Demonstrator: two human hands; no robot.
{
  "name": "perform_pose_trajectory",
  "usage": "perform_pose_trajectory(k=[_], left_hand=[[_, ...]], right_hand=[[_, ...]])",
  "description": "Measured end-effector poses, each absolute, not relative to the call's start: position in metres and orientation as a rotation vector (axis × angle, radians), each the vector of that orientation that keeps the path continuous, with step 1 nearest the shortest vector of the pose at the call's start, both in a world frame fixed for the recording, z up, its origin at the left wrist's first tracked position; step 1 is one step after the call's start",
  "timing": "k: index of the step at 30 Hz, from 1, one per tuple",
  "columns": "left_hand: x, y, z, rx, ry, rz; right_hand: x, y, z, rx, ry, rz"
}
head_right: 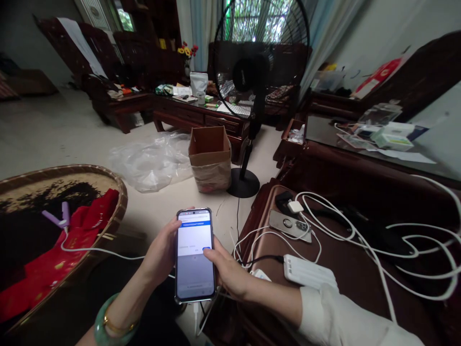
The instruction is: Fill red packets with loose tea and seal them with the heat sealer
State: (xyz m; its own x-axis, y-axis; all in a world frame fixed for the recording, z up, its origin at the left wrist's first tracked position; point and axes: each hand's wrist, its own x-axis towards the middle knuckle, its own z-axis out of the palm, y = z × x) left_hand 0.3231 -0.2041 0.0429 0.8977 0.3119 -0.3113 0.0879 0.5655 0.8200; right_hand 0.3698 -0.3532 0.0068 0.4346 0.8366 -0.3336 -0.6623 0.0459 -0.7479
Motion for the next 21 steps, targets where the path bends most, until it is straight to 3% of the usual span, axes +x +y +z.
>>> perform_pose_trajectory(k=[21], left_hand=[[0.3245,-0.2044,0.0402,0.925,0.453,0.157]], right_hand=[[0.3687,-0.3517,0.0068,-1.023,-0.189,1.134]])
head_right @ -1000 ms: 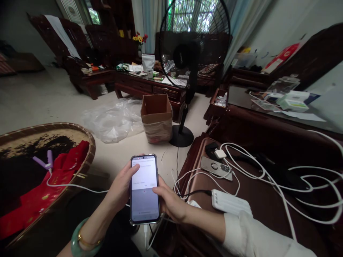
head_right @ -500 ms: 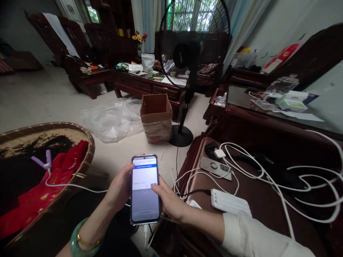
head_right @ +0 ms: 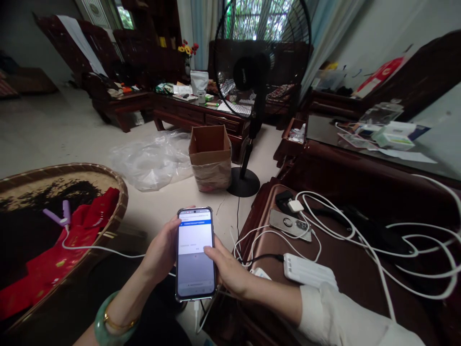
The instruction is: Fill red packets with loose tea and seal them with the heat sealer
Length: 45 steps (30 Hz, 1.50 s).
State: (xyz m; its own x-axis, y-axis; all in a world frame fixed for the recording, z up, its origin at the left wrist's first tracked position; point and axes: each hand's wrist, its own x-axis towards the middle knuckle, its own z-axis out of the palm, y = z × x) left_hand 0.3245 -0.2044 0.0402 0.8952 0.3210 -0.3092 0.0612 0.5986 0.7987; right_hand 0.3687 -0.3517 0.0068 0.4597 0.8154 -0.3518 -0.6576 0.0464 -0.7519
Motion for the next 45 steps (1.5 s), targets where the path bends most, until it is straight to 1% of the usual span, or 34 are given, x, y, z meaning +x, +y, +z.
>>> perform_pose_trajectory(k=[8,15,25,39,45], left_hand=[[0.324,-0.204,0.041,0.907,0.451,0.140],[0.320,-0.202,0.047,0.928,0.383,0.086],[0.315,-0.199,0.032,1.065,0.201,0.058],[0.318,-0.205,0.032,1.222,0.299,0.129],[0.319,-0.204,0.031,1.123,0.271,0.104]], right_hand=[[0.369,-0.352,0.004,-0.990,-0.197,1.134],[0.369,-0.351,0.010,-0.987,-0.187,1.145],[0.373,-0.351,0.021,-1.022,-0.198,1.183],[0.373,-0.354,0.019,-1.001,-0.202,1.181],[0.374,-0.354,0.018,-1.022,-0.201,1.182]])
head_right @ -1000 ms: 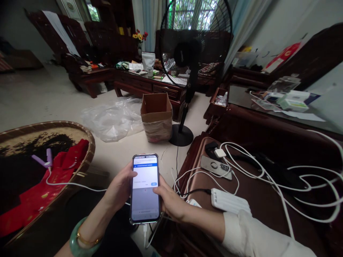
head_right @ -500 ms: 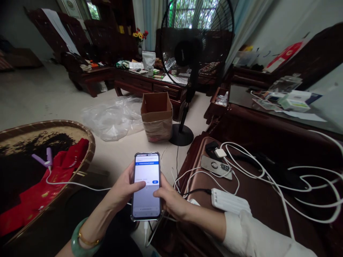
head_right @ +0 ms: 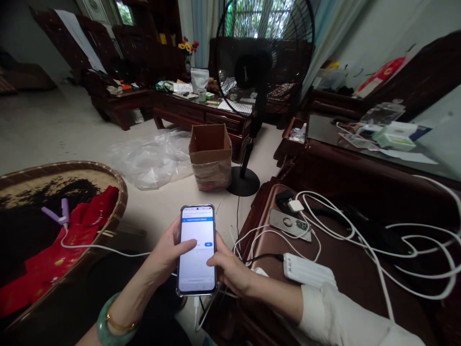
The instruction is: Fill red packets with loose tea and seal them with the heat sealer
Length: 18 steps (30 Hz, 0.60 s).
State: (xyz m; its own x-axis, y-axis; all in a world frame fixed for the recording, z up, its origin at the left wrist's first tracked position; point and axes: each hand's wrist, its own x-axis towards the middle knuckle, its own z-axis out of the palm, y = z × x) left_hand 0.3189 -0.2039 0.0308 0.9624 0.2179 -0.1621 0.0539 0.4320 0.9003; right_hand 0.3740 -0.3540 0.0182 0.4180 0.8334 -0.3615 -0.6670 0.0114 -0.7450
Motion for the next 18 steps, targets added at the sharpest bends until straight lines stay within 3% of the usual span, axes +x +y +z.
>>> perform_pose_trajectory(k=[18], left_hand=[[0.322,-0.207,0.047,0.764,0.419,0.114]], right_hand=[[0.376,-0.353,0.012,-1.053,-0.534,1.094]])
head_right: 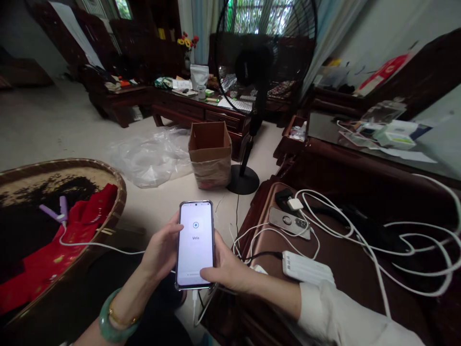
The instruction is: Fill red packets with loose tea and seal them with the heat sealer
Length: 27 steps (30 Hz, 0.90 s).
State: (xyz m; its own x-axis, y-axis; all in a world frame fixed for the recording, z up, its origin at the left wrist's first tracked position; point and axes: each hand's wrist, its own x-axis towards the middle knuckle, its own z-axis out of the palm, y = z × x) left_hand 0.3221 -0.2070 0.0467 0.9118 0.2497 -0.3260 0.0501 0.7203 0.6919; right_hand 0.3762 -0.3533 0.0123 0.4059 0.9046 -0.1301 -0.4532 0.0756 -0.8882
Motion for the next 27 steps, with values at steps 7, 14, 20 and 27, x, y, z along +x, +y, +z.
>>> perform_pose_trajectory(k=[7,14,20,27], left_hand=[[0.3216,-0.2067,0.0480,0.747,0.426,0.095],[0.3208,-0.2070,0.0472,0.790,0.407,0.091],[0.3205,-0.2082,0.0475,0.791,0.406,0.091],[0.3217,-0.2103,0.0466,0.799,0.399,0.089]], right_hand=[[0.3772,-0.3530,0.0087,-1.101,-0.600,1.083],[0.3754,-0.3535,0.0110,-1.039,-0.492,1.111],[0.3723,-0.3521,0.0133,-1.129,-0.383,1.062],[0.3700,-0.3502,0.0122,-1.174,-0.280,1.037]])
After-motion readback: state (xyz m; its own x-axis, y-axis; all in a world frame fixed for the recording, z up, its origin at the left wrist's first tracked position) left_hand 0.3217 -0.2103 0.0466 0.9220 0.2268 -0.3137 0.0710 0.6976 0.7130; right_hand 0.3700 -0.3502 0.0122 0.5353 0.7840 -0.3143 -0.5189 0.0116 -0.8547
